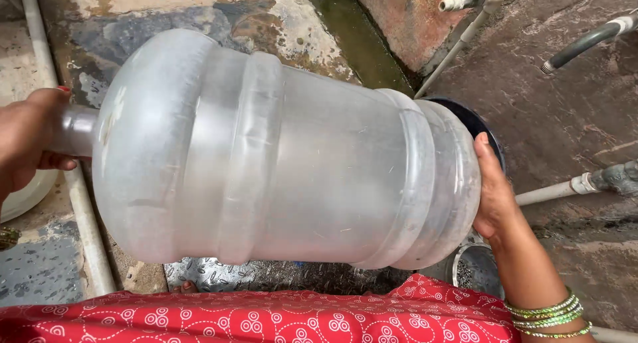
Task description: Scrubbing the exterior and interior of a large plastic water jug using a cloth and water.
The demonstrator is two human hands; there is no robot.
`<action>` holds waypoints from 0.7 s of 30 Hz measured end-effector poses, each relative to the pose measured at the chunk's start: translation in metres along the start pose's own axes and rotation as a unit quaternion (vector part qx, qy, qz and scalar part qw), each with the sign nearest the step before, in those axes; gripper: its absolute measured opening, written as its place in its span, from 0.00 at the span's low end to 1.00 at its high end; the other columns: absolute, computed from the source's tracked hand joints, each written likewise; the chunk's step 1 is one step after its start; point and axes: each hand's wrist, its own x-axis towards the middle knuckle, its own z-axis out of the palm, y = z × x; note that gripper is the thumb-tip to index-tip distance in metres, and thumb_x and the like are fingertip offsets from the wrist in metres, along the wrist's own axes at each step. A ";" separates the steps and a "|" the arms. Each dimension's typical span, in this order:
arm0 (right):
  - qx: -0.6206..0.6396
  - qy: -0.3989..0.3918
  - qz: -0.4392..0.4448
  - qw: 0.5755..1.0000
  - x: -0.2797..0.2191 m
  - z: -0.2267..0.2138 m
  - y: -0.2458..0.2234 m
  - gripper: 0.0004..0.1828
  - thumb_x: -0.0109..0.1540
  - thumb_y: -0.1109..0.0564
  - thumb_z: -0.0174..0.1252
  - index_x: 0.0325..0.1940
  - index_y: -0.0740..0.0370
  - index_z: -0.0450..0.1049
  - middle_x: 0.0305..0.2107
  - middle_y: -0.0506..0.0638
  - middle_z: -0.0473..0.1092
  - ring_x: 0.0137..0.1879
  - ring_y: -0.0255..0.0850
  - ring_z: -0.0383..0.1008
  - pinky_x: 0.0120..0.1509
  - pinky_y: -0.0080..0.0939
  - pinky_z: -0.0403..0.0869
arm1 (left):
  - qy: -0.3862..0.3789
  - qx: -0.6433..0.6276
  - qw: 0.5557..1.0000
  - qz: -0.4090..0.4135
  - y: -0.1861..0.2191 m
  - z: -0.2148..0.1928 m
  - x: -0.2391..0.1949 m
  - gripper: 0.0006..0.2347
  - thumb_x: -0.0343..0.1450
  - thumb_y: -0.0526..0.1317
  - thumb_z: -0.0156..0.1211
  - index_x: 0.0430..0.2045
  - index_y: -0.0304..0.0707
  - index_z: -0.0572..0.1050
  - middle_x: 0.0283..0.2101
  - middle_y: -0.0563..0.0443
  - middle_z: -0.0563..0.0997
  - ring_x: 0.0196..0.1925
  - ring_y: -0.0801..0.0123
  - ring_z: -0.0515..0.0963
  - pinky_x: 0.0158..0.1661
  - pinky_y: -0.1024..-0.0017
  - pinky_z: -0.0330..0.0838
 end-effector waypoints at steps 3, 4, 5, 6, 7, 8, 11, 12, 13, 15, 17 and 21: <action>-0.038 0.027 0.088 0.995 0.005 0.005 0.006 0.44 0.61 0.24 0.38 0.70 0.54 0.65 0.62 0.54 0.69 0.68 0.47 0.68 0.68 0.57 0.67 | -0.015 0.041 0.997 -0.062 0.008 0.002 -0.008 0.21 0.81 0.49 0.33 0.54 0.26 0.66 0.38 0.31 0.79 0.31 0.55 0.79 0.30 0.61 0.70; -0.039 0.026 0.086 0.995 0.005 0.007 0.006 0.43 0.61 0.25 0.38 0.70 0.53 0.64 0.62 0.55 0.69 0.67 0.48 0.68 0.68 0.58 0.67 | -0.012 0.042 0.998 -0.055 0.007 0.002 -0.006 0.22 0.81 0.50 0.34 0.54 0.26 0.67 0.38 0.32 0.79 0.31 0.55 0.79 0.30 0.61 0.71; -0.039 0.025 0.084 0.995 0.006 0.008 0.006 0.43 0.61 0.25 0.38 0.70 0.52 0.64 0.61 0.55 0.69 0.67 0.48 0.68 0.67 0.58 0.68 | -0.010 0.043 0.998 -0.049 0.006 0.002 -0.003 0.22 0.81 0.50 0.35 0.53 0.25 0.67 0.38 0.34 0.78 0.31 0.56 0.80 0.30 0.62 0.71; -0.040 0.024 0.086 0.995 0.007 0.005 0.006 0.43 0.61 0.25 0.38 0.70 0.52 0.64 0.61 0.55 0.69 0.67 0.48 0.68 0.67 0.58 0.68 | -0.010 0.044 0.998 -0.051 0.008 0.002 -0.006 0.22 0.81 0.50 0.35 0.53 0.25 0.67 0.38 0.34 0.78 0.31 0.56 0.80 0.30 0.62 0.71; -0.023 0.013 0.054 0.998 0.009 0.002 0.007 0.42 0.62 0.26 0.40 0.71 0.54 0.63 0.62 0.56 0.68 0.68 0.49 0.67 0.69 0.58 0.67 | -0.019 0.044 0.998 -0.044 0.010 0.002 -0.008 0.22 0.81 0.50 0.35 0.53 0.26 0.68 0.38 0.34 0.78 0.31 0.57 0.80 0.30 0.61 0.71; -0.006 0.002 0.020 1.000 0.011 0.000 0.007 0.42 0.63 0.27 0.41 0.71 0.56 0.63 0.63 0.56 0.67 0.69 0.49 0.66 0.71 0.57 0.66 | -0.026 0.044 0.998 -0.034 0.013 0.002 -0.010 0.22 0.81 0.50 0.35 0.52 0.26 0.69 0.38 0.35 0.78 0.31 0.57 0.79 0.30 0.61 0.71; -0.007 0.027 0.023 0.999 0.011 0.000 0.002 0.41 0.63 0.28 0.41 0.70 0.56 0.64 0.63 0.55 0.68 0.68 0.48 0.68 0.70 0.57 0.67 | -0.042 0.067 0.996 -0.028 0.025 0.007 -0.025 0.21 0.80 0.48 0.33 0.52 0.27 0.70 0.37 0.33 0.79 0.30 0.58 0.79 0.29 0.59 0.71; -0.008 0.027 0.023 0.999 0.012 -0.001 0.003 0.41 0.63 0.28 0.41 0.70 0.56 0.64 0.63 0.55 0.68 0.68 0.48 0.68 0.70 0.57 0.67 | -0.042 0.067 0.996 -0.028 0.016 0.006 -0.015 0.21 0.80 0.48 0.33 0.52 0.27 0.70 0.37 0.33 0.79 0.30 0.58 0.79 0.29 0.59 0.71; -0.005 0.023 0.024 0.999 0.013 -0.001 0.003 0.40 0.64 0.29 0.41 0.71 0.56 0.63 0.63 0.55 0.68 0.68 0.47 0.68 0.70 0.57 0.66 | -0.042 0.071 0.996 -0.020 0.007 0.004 -0.004 0.22 0.81 0.50 0.34 0.52 0.27 0.70 0.36 0.32 0.79 0.28 0.57 0.78 0.28 0.58 0.71; -0.002 0.019 0.026 0.999 0.014 -0.002 0.006 0.39 0.64 0.30 0.41 0.71 0.55 0.63 0.63 0.54 0.68 0.68 0.47 0.68 0.70 0.56 0.66 | -0.042 0.075 0.996 -0.014 -0.006 0.003 0.008 0.23 0.81 0.51 0.34 0.53 0.27 0.71 0.36 0.31 0.78 0.26 0.57 0.77 0.27 0.57 0.72; -0.021 0.003 0.037 0.999 0.015 -0.003 0.009 0.39 0.65 0.29 0.40 0.71 0.56 0.64 0.63 0.55 0.68 0.68 0.48 0.68 0.71 0.55 0.65 | -0.039 0.082 0.996 -0.004 -0.013 0.001 0.013 0.24 0.82 0.54 0.36 0.53 0.27 0.71 0.35 0.32 0.78 0.24 0.57 0.76 0.25 0.57 0.72; -0.054 0.020 0.068 0.996 0.014 0.001 0.012 0.41 0.65 0.28 0.38 0.70 0.55 0.65 0.62 0.55 0.69 0.68 0.48 0.67 0.71 0.56 0.65 | -0.027 0.088 0.996 -0.020 -0.008 0.000 0.010 0.25 0.81 0.55 0.38 0.52 0.28 0.72 0.34 0.35 0.78 0.23 0.60 0.75 0.25 0.58 0.71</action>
